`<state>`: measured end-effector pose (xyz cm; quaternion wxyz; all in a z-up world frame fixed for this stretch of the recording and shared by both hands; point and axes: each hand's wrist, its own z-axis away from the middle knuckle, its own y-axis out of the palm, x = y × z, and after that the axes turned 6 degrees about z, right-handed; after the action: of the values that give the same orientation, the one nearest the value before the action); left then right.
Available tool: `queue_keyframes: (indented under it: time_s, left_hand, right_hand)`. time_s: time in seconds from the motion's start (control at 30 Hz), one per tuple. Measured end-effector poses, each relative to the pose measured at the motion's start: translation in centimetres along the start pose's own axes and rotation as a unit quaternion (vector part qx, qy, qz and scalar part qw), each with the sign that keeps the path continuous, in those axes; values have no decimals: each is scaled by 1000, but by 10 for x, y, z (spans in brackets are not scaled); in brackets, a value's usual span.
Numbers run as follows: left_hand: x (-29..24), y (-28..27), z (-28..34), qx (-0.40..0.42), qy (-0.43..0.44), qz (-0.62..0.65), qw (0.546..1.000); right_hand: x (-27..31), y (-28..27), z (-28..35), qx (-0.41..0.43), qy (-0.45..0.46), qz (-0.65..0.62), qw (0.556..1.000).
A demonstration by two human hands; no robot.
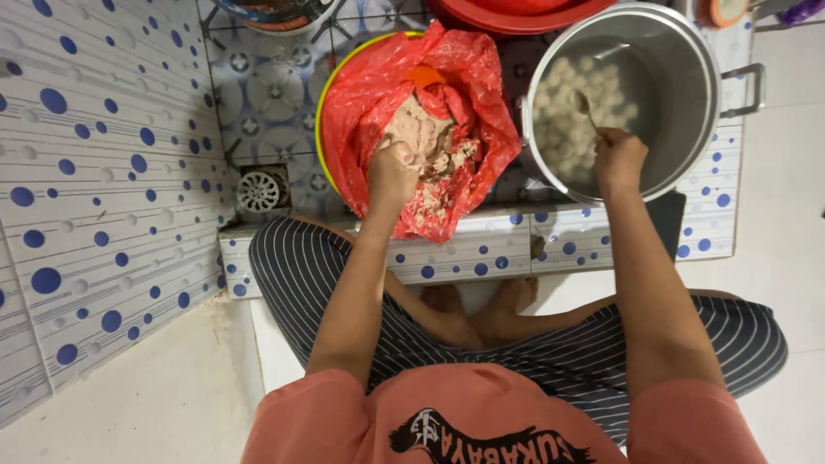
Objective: Forming small balls from a large mass of dough by squeezing it through the hand and scraping it into a pot of water with a spoon.
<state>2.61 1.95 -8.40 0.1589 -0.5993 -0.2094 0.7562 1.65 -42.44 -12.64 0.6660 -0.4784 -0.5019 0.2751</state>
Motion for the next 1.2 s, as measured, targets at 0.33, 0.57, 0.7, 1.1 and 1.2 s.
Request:
queue_keyframes:
  time_s: [0.33, 0.57, 0.7, 1.1, 1.2]
  left_hand:
    - [-60, -31, -6, 119, -143, -20, 982]
    - [-87, -10, -18, 292, -117, -167, 934]
    - [-50, 28, -47, 235, -38, -286, 928]
    - [-49, 30, -95, 363, -49, -290, 884]
    - [-6, 61, -99, 301, 51, -334, 892]
  right_hand:
    - [-1, -58, -12, 117, -124, 245, 954]
    - [44, -182, 35, 103, -141, 112, 978]
    - [70, -210, 61, 112, -53, 65, 990]
    - [133, -224, 56, 127, -5, -86, 988]
    - [137, -222, 54, 140, 13, -102, 985]
